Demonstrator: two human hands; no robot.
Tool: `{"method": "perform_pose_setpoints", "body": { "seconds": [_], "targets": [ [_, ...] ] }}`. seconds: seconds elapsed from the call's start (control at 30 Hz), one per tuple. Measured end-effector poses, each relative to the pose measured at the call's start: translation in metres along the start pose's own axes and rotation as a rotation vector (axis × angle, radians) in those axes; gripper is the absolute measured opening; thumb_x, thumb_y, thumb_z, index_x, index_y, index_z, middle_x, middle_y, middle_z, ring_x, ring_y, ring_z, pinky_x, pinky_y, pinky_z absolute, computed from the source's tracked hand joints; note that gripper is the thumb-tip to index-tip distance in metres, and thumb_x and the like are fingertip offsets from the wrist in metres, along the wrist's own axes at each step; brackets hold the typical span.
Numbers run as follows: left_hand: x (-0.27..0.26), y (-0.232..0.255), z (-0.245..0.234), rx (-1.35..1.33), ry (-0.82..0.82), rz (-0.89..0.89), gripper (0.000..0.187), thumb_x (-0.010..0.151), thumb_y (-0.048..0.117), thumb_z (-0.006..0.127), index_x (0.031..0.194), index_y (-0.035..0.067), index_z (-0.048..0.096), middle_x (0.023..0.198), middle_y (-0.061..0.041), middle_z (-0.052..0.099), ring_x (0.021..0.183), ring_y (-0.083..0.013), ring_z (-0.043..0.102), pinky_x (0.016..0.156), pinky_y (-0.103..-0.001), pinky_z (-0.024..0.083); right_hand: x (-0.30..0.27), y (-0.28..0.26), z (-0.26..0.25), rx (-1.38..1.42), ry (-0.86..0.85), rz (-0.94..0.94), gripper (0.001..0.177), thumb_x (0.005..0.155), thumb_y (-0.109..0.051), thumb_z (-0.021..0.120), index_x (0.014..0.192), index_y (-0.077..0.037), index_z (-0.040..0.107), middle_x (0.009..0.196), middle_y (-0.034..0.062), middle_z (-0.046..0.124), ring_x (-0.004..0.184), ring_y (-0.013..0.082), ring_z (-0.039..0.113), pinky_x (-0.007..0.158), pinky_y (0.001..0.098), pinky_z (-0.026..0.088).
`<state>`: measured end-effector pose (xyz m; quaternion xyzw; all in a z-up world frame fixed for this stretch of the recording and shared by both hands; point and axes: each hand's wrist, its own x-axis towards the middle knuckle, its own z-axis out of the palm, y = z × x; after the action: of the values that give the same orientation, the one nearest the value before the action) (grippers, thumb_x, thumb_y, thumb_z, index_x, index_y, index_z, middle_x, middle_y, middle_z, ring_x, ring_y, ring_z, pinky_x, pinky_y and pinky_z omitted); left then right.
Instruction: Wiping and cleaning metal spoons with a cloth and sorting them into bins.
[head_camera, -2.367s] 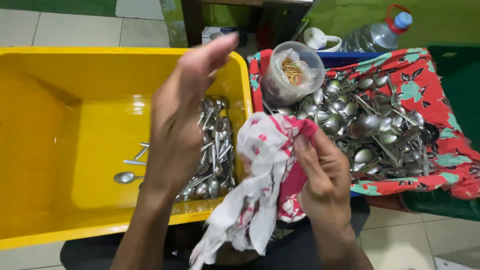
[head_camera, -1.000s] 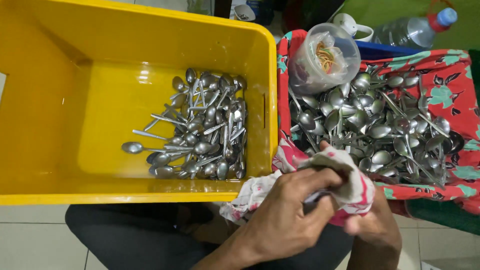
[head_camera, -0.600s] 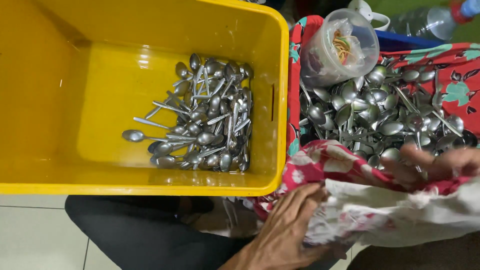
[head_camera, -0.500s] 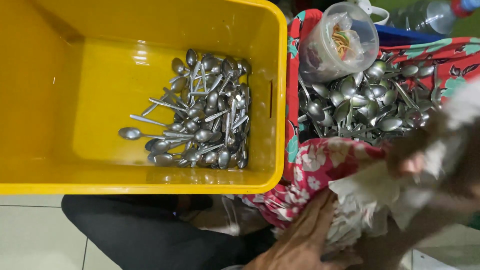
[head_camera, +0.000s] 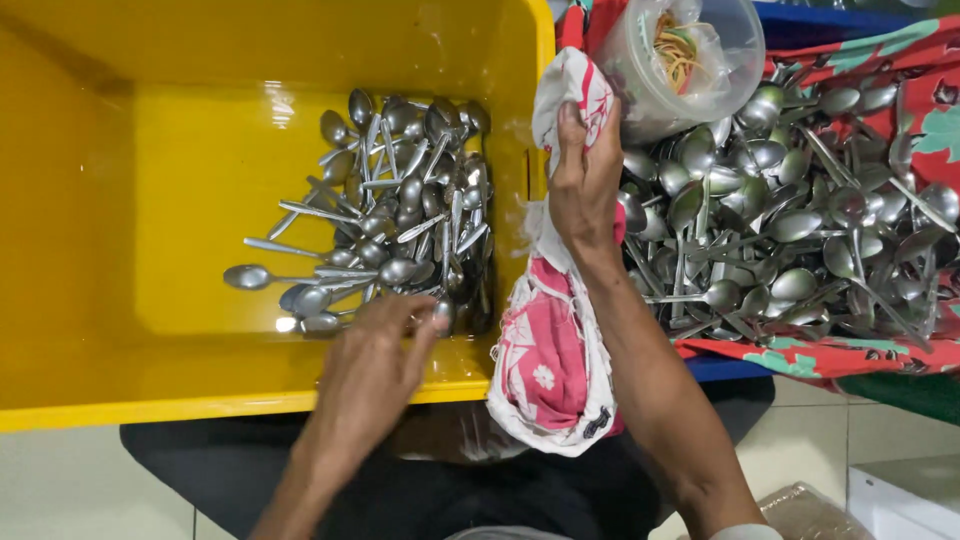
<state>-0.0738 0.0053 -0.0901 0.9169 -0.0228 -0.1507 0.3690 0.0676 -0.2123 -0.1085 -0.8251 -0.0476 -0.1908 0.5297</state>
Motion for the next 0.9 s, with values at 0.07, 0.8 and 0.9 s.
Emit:
{"method": "perform_pose_setpoints", "body": {
  "seconds": [0.07, 0.8, 0.9],
  "targets": [
    [0.032, -0.01, -0.013, 0.057, 0.06, -0.012, 0.024, 0.097, 0.019, 0.062, 0.109, 0.002, 0.071, 0.095, -0.016, 0.075, 0.073, -0.0258, 0.072, 0.064, -0.04, 0.063, 0.001, 0.003, 0.001, 0.028, 0.005, 0.014, 0.038, 0.108, -0.027, 0.039, 0.131, 0.001, 0.048, 0.107, 0.0138, 0.067, 0.091, 0.0211, 0.064, 0.083, 0.034, 0.05],
    [0.192, -0.118, 0.122, 0.584, -0.319, -0.204, 0.026, 0.091, 0.025, 0.07, 0.104, 0.003, 0.068, 0.1, -0.014, 0.068, 0.092, -0.0309, 0.062, 0.076, -0.044, 0.06, 0.006, 0.008, 0.004, -0.01, 0.042, 0.081, 0.026, 0.103, -0.028, 0.05, 0.109, -0.003, 0.05, 0.078, 0.0067, 0.064, 0.063, 0.0166, 0.058, 0.057, 0.0336, 0.048],
    [0.191, -0.119, 0.13, 0.643, -0.28, -0.216, 0.041, 0.086, 0.044, 0.079, 0.099, 0.005, 0.074, 0.098, -0.011, 0.073, 0.084, -0.026, 0.071, 0.08, -0.044, 0.057, 0.003, 0.028, 0.006, 0.055, -0.043, -0.011, 0.041, 0.105, -0.025, 0.039, 0.138, 0.0, 0.034, 0.115, 0.0206, 0.069, 0.095, 0.0271, 0.073, 0.079, 0.0386, 0.062]
  ]
}}
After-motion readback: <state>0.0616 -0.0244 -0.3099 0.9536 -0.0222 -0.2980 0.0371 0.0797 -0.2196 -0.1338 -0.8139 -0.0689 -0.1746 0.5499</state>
